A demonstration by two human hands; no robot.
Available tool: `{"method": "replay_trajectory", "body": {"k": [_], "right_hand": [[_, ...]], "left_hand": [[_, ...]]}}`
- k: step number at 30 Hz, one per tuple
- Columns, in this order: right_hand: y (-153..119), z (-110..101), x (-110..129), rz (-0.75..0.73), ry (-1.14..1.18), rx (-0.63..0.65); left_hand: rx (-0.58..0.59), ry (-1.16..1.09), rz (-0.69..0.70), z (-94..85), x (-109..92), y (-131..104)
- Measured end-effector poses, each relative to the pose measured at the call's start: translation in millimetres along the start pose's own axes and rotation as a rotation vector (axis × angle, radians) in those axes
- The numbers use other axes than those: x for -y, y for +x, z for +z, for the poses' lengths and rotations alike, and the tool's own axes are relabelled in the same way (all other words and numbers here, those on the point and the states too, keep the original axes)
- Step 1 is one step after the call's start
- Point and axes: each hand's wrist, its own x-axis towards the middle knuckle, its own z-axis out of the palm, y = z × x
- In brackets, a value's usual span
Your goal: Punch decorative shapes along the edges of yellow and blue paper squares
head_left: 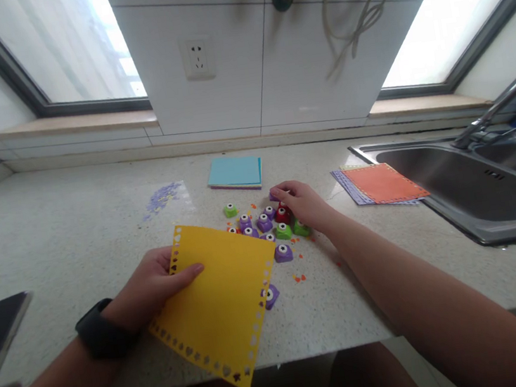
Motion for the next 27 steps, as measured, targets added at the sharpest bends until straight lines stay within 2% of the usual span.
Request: {"method": "replay_trajectory", "body": {"k": [4, 7, 11, 17, 20, 24, 26, 27], "right_hand": [[2.0, 2.2, -0.4, -0.11, -0.073, 0.055], [0.3, 1.4, 1.5, -0.076, -0.08, 0.121], [-2.9, -0.6, 6.2, -0.03, -0.145, 0.148], [-0.7, -1.6, 5.2, -0.143, -0.269, 0.195], [-0.2, -4.1, 4.4, -0.125, -0.224, 0.121], [-5.2, -15.0, 11.7, -0.181, -0.161, -0.103], [-10.0, -22.1, 17.9, -0.243, -0.142, -0.132], [-12.5, -25.3, 20.9, -0.273, -0.138, -0.104]], "left_hand": [[0.062, 0.027, 0.006, -1.4, -3.6, -0.5], [0.132, 0.074, 0.009, -3.7, -4.2, -0.5], [0.212, 0.125, -0.022, -4.8, -6.3, -1.5], [0.251, 0.175, -0.036, -3.7, -11.9, -3.9], [0.262, 0.191, -0.028, -4.0, -13.2, -5.0], [0.284, 0.2, -0.036, -4.4, -13.3, -5.4], [0.289, 0.2, -0.038, -4.8, -12.8, -4.9], [0.288, 0.198, -0.04, -5.0, -12.4, -4.7]]}}
